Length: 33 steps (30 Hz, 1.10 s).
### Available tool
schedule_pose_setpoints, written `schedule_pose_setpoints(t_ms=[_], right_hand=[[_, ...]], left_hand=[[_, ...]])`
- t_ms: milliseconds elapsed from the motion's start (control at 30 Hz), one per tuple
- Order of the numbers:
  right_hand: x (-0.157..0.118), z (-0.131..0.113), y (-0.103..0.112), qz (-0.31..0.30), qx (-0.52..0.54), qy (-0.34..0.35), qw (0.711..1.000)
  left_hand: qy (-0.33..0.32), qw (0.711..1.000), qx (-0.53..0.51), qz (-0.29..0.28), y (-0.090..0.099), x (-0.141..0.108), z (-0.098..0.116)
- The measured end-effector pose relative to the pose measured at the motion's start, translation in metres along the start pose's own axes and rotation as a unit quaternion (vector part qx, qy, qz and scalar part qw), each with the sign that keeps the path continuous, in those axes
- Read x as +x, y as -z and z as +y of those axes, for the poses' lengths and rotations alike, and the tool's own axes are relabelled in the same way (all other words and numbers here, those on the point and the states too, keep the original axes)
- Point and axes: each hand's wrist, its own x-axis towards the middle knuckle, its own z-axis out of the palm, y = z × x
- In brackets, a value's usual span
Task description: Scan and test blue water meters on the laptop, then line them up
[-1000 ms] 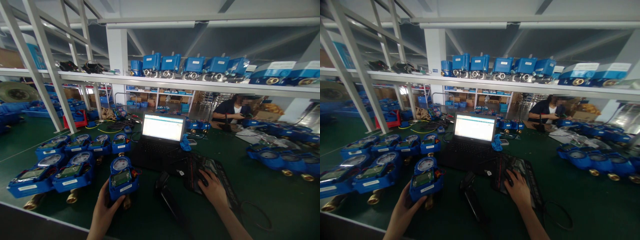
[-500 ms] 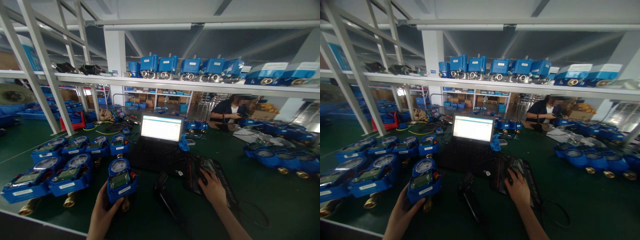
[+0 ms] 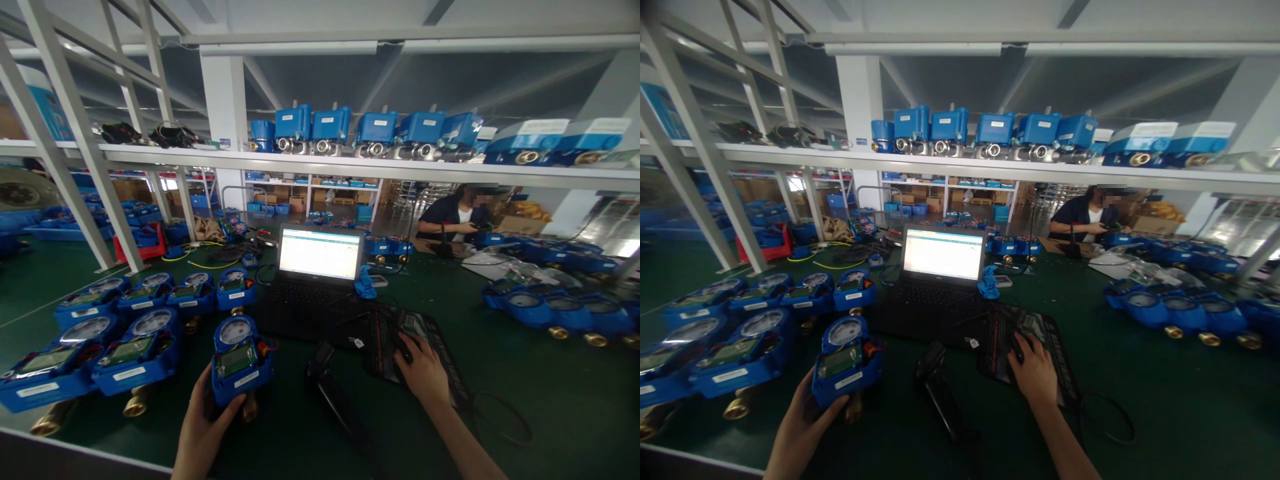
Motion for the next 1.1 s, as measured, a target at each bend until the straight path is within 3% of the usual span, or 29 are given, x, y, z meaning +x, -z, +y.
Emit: schedule_pose_setpoints(t_ms=[300, 667, 1100], right_hand=[[0.0, -0.001, 0.0, 0.003, 0.002, 0.0, 1.0], [-0.001, 0.0, -0.001, 0.018, 0.0, 0.002, 1.0], [-0.001, 0.001, -0.001, 0.009, -0.004, -0.002, 1.0]], left_hand=[[0.004, 1.0, 0.011, 0.004, 0.004, 0.004, -0.007], [0.013, 1.0, 0.01, 0.02, -0.001, 0.001, 0.002], [0.007, 1.0, 0.009, 0.008, 0.003, 0.006, -0.009]])
